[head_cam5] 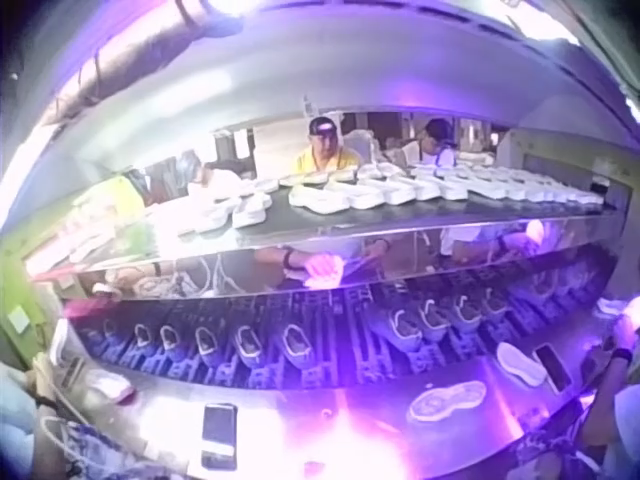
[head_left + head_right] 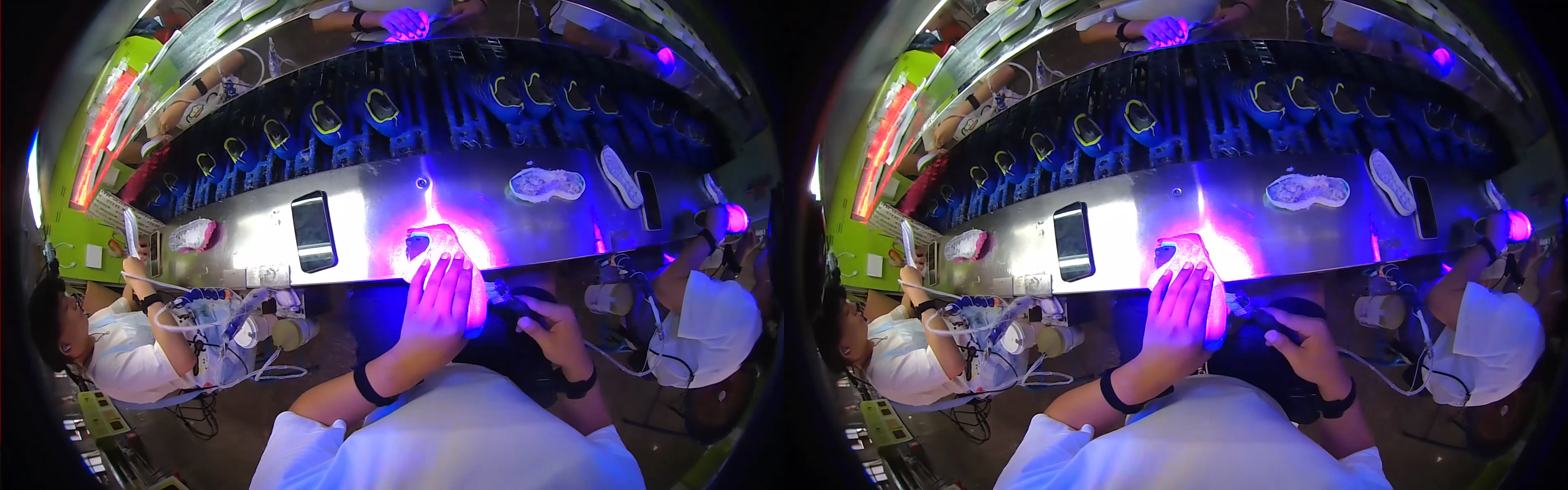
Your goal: The recorder uses a brush to apply adhesive to the bottom of various shoe components on an assembly line.
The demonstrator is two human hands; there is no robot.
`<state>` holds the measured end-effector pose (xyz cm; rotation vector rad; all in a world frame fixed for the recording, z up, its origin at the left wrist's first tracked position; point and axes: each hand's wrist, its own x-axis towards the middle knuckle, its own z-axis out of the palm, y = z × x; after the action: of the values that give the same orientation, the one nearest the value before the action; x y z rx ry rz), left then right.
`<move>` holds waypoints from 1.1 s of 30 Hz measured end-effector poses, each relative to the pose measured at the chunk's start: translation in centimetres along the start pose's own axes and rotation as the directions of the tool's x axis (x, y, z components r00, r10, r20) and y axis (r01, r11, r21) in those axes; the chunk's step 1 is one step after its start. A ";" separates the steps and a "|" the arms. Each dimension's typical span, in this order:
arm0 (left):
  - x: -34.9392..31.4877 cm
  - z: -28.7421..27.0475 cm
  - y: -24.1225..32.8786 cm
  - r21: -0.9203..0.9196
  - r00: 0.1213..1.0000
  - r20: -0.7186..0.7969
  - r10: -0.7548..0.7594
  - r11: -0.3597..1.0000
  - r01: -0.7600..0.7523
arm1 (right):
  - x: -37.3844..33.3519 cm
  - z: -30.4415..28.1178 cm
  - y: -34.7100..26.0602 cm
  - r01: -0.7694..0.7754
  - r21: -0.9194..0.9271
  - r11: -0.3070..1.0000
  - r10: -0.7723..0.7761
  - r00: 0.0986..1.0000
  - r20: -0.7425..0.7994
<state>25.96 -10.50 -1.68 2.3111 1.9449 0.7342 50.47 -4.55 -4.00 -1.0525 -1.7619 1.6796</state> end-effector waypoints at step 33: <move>14.8 1.9 -3.2 -0.190 0.976 0.001 -0.217 0.958 0.213 | 9.7 -7.4 -5.7 0.179 -0.538 0.824 -0.300 0.943 -0.147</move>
<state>25.32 4.64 0.47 1.9545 1.9962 0.8796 49.46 7.93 0.97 -1.1232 -2.1414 0.9010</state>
